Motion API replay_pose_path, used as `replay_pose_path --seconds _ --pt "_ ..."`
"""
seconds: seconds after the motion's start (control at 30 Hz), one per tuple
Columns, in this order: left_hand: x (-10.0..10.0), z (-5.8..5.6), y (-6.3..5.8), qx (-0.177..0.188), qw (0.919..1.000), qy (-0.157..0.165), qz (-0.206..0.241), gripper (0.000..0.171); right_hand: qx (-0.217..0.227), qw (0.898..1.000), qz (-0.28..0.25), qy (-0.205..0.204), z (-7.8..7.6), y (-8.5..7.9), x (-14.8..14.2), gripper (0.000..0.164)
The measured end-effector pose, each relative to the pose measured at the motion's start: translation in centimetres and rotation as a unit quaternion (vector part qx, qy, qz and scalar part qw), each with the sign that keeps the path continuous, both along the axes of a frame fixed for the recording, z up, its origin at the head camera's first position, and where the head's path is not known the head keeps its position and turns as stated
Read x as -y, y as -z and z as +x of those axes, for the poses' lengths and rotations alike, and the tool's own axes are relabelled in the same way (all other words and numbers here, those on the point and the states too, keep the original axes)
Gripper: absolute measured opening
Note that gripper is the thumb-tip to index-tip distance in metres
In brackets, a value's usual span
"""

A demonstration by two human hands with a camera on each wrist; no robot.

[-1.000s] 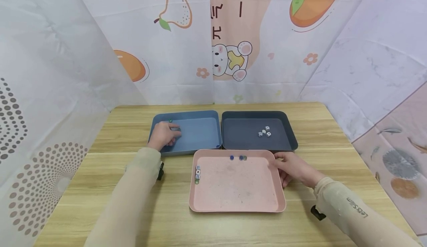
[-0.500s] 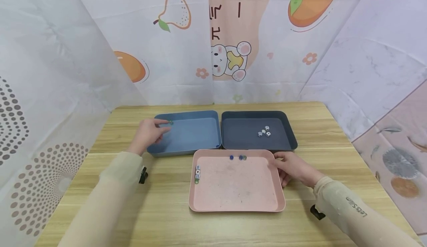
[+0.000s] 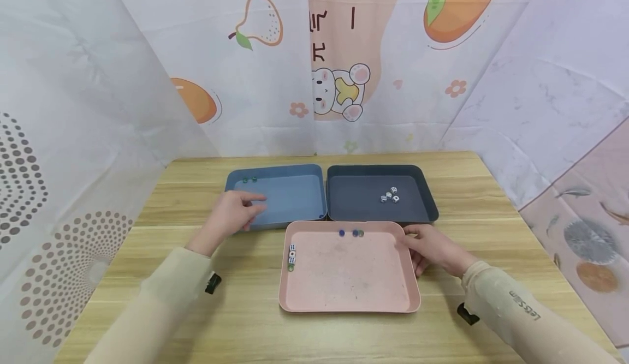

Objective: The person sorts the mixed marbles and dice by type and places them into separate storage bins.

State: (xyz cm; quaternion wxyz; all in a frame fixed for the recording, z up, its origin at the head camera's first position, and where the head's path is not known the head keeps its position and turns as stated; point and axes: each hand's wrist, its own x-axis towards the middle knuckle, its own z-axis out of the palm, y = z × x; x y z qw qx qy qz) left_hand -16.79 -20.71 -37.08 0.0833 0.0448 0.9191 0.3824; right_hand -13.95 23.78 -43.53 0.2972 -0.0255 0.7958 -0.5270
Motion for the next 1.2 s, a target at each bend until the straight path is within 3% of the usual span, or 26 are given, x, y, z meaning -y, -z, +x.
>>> replay_pose_path --seconds 0.4,0.7,1.2 --pt "-5.7 1.1 0.8 -0.013 0.9978 0.065 0.003 0.027 0.004 1.0 0.004 0.006 0.1 0.0 0.0 0.031" --pt "-8.8 0.8 1.5 0.036 0.9948 0.078 0.056 0.03 0.002 1.0 0.003 0.011 0.1 -0.1 0.0 0.031" --pt "-12.1 0.2 2.4 0.036 0.9906 0.109 0.074 0.027 0.006 1.0 0.01 0.006 0.1 -0.1 0.1 0.032"
